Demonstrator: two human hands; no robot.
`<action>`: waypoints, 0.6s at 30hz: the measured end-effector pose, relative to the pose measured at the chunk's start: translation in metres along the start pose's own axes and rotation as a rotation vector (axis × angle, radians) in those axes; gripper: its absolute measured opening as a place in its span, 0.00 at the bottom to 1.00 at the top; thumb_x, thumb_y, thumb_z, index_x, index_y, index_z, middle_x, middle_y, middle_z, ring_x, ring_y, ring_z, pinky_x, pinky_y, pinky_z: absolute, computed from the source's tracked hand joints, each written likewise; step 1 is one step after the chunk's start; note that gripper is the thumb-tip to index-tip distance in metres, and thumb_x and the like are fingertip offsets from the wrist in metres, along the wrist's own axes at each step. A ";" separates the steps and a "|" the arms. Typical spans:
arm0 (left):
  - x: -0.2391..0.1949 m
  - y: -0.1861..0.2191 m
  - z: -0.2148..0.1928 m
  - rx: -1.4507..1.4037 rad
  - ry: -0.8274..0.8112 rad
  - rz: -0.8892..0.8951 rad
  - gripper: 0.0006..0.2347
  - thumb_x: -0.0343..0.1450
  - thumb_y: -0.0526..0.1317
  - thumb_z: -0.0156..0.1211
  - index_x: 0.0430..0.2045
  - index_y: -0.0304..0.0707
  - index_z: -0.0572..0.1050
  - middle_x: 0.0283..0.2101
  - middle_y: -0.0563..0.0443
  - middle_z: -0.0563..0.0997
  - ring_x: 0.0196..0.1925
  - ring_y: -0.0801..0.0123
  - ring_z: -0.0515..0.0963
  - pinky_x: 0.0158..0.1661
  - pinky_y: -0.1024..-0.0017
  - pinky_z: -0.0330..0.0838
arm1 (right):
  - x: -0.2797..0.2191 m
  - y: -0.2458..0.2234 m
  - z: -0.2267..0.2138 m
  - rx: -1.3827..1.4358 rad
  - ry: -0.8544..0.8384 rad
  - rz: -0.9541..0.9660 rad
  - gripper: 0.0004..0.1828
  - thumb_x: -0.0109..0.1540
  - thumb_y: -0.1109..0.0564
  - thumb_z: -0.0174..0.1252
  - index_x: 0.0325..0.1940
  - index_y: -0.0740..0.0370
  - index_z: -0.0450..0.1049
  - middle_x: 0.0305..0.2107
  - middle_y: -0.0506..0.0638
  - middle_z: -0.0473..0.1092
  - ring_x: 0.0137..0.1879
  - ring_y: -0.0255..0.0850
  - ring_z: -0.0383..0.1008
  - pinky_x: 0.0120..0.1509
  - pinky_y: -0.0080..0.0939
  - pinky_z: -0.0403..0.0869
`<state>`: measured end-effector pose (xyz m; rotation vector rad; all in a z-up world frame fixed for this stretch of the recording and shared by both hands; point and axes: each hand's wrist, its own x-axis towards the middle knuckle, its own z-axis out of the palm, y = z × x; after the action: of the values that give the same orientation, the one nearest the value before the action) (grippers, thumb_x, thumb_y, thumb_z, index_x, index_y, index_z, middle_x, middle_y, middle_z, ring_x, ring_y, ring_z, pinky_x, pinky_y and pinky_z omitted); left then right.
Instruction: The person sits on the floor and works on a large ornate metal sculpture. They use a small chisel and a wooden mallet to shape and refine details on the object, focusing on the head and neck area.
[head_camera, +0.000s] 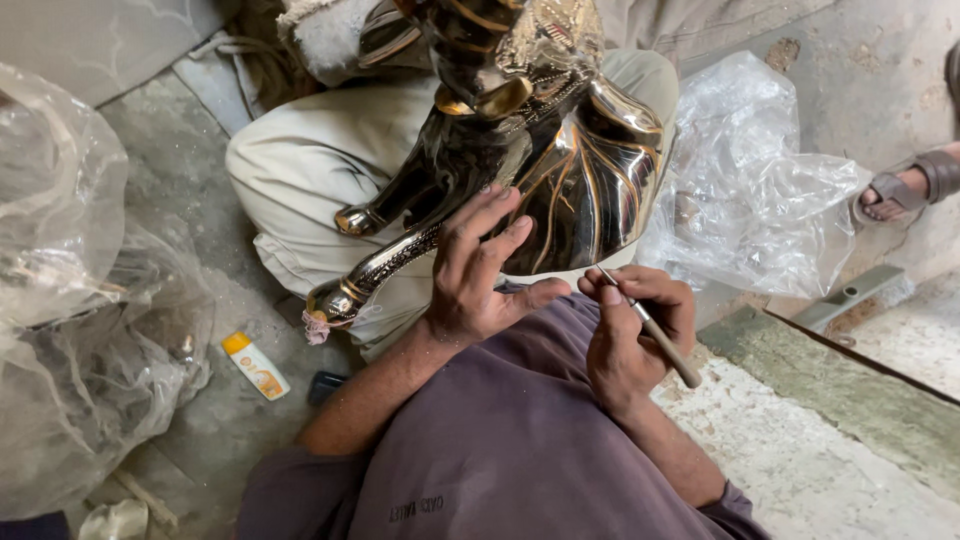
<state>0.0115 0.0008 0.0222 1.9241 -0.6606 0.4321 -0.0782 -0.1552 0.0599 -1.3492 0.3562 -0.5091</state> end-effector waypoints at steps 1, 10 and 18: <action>0.003 0.000 0.001 -0.004 0.001 -0.006 0.27 0.72 0.58 0.66 0.51 0.31 0.70 0.61 0.37 0.69 0.68 0.47 0.70 0.68 0.53 0.72 | -0.001 0.000 0.004 0.015 -0.003 -0.015 0.07 0.70 0.71 0.54 0.48 0.68 0.63 0.43 0.60 0.69 0.49 0.46 0.79 0.57 0.47 0.82; 0.004 -0.012 0.000 -0.082 -0.034 0.008 0.26 0.73 0.57 0.67 0.49 0.32 0.70 0.58 0.40 0.68 0.67 0.49 0.70 0.67 0.54 0.73 | -0.005 -0.005 0.021 0.059 -0.010 0.015 0.08 0.70 0.71 0.51 0.47 0.66 0.59 0.47 0.58 0.67 0.53 0.45 0.79 0.64 0.49 0.82; -0.003 -0.022 -0.009 -0.088 -0.111 0.032 0.21 0.76 0.52 0.64 0.56 0.35 0.73 0.61 0.44 0.70 0.69 0.51 0.70 0.69 0.56 0.69 | -0.005 -0.002 0.023 0.110 0.036 0.043 0.08 0.71 0.71 0.50 0.47 0.65 0.59 0.48 0.57 0.66 0.53 0.42 0.78 0.65 0.49 0.81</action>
<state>0.0224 0.0172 0.0090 1.8661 -0.7711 0.3123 -0.0705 -0.1335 0.0665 -1.2251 0.3807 -0.5107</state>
